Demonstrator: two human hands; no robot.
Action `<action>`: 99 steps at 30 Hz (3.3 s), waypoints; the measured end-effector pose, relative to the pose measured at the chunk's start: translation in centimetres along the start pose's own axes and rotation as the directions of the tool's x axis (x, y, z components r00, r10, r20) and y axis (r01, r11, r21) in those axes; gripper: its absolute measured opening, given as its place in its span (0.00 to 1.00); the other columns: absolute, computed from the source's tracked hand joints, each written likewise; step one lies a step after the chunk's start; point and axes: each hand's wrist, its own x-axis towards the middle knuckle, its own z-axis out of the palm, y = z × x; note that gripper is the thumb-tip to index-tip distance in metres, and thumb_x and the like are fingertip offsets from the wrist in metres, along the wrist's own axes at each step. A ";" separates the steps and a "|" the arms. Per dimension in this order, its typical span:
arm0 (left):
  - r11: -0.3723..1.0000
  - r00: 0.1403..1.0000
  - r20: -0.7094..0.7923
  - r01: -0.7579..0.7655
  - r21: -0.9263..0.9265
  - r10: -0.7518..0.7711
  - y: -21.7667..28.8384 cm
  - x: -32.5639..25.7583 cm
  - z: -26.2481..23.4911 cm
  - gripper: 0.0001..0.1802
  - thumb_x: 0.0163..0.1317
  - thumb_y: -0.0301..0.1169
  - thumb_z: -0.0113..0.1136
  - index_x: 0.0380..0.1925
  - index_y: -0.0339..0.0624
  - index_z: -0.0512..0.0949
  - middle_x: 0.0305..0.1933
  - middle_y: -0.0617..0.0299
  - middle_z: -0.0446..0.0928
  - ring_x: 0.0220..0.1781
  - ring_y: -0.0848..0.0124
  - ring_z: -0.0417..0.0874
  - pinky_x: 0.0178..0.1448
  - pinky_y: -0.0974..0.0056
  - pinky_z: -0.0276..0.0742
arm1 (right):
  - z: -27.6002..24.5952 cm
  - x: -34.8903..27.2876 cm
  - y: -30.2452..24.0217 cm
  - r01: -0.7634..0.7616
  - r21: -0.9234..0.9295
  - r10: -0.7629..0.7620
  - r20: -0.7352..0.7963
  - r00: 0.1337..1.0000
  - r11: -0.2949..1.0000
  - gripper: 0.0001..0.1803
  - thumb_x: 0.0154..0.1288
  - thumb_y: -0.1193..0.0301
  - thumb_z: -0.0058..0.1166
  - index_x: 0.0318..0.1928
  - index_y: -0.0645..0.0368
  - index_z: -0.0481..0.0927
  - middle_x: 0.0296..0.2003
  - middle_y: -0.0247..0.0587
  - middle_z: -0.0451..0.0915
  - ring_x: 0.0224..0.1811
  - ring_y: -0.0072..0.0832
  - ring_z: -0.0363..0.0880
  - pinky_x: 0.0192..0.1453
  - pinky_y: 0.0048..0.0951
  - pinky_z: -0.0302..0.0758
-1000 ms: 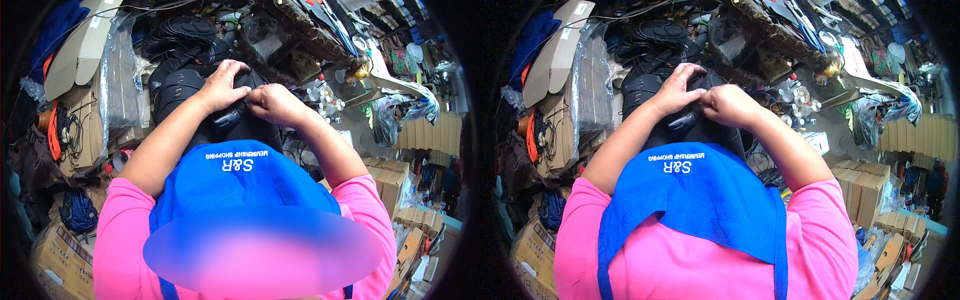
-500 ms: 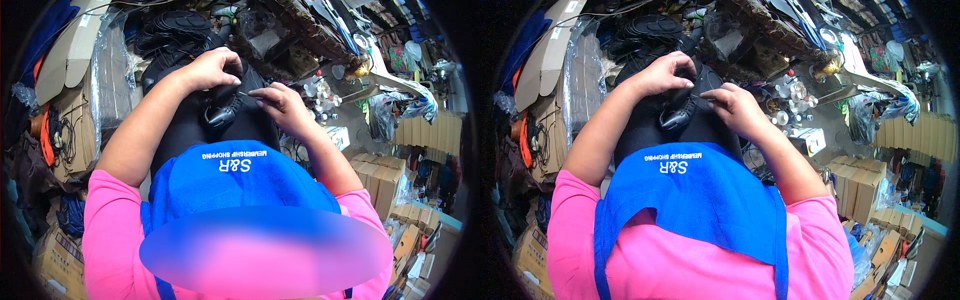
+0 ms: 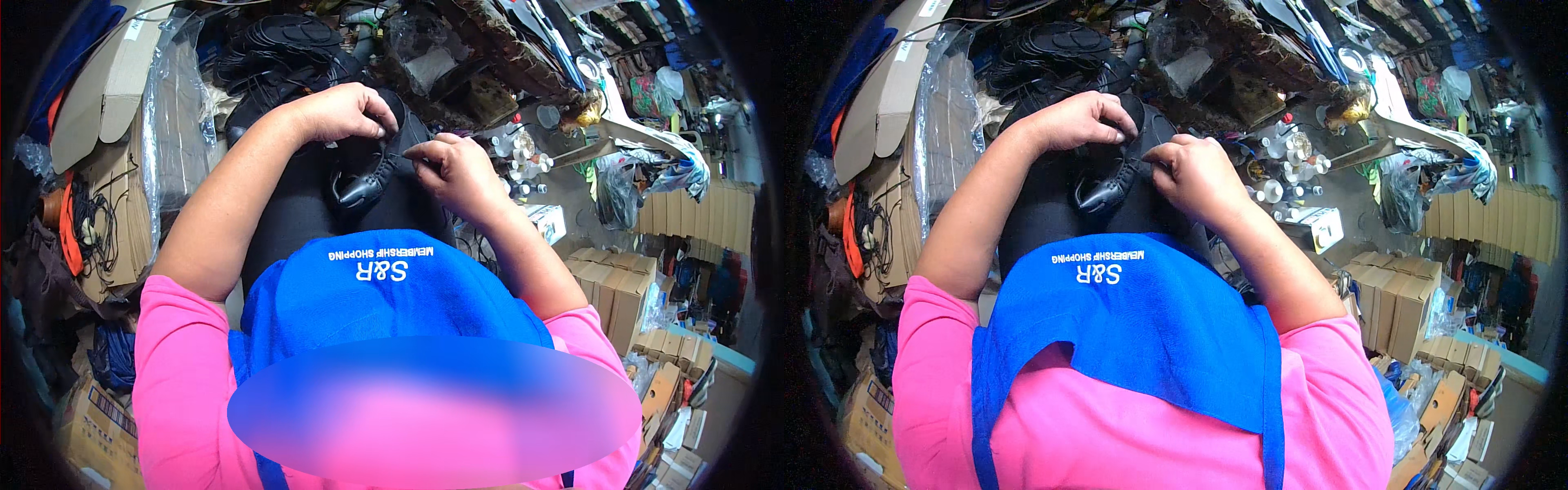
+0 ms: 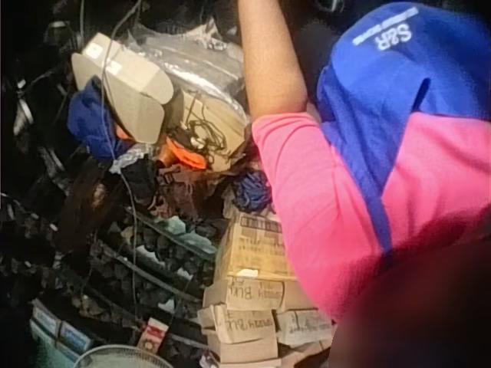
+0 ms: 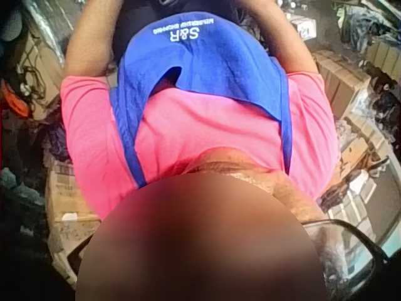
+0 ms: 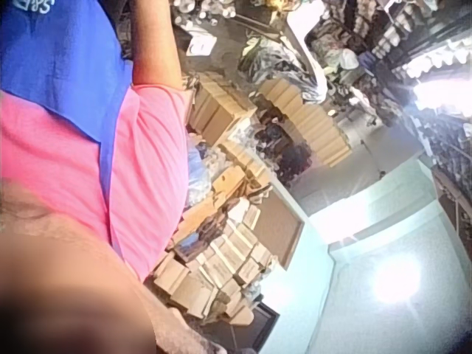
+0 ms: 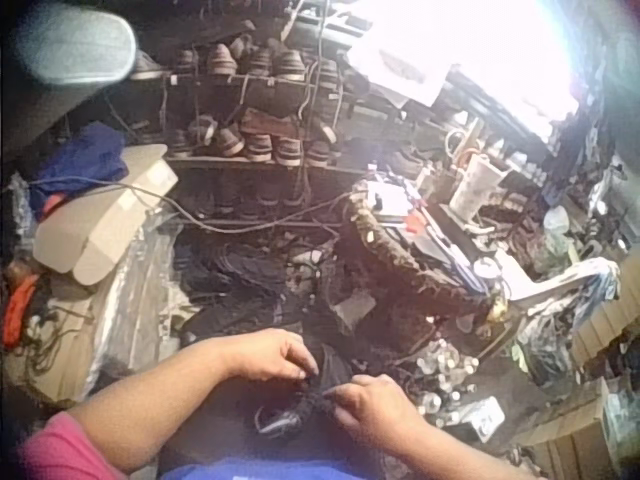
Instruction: Threading laces through the eyelets of a black leather shoe.
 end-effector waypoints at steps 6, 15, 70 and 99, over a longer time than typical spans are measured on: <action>1.000 1.000 0.003 0.012 -0.010 -0.012 0.2 -0.3 0.1 0.14 0.53 0.27 0.59 0.42 0.40 0.82 0.40 0.58 0.77 0.46 0.66 0.78 0.55 0.64 0.72 | 2.3 -1.0 0.1 0.059 -0.133 -0.070 -0.077 0.995 0.989 0.12 0.55 0.69 0.57 0.42 0.54 0.82 0.28 0.41 0.79 0.34 0.38 0.79 0.41 0.37 0.71; 0.996 0.999 -0.025 -0.032 0.084 0.034 -0.3 0.2 0.4 0.11 0.54 0.28 0.61 0.39 0.42 0.82 0.41 0.59 0.74 0.48 0.65 0.76 0.56 0.63 0.70 | 1.2 0.8 1.2 0.022 0.047 -0.022 0.002 1.000 0.999 0.13 0.49 0.75 0.59 0.38 0.49 0.85 0.29 0.42 0.77 0.34 0.40 0.78 0.46 0.34 0.72; 0.862 0.782 -0.559 0.057 0.504 0.275 -1.6 -5.7 5.1 0.13 0.47 0.25 0.64 0.33 0.55 0.85 0.28 0.63 0.67 0.36 0.63 0.71 0.42 0.59 0.69 | 2.4 1.5 4.2 -0.075 0.351 0.044 0.095 0.994 0.933 0.19 0.52 0.81 0.52 0.41 0.44 0.86 0.31 0.37 0.74 0.39 0.31 0.75 0.48 0.30 0.73; 0.983 0.946 -0.310 -0.041 0.181 0.097 -2.5 -4.2 3.7 0.14 0.51 0.23 0.64 0.38 0.50 0.85 0.31 0.64 0.75 0.39 0.69 0.74 0.47 0.66 0.71 | 2.4 0.3 5.0 -0.096 0.457 0.019 0.171 0.985 0.884 0.14 0.61 0.73 0.59 0.48 0.47 0.85 0.28 0.28 0.68 0.34 0.19 0.68 0.43 0.22 0.67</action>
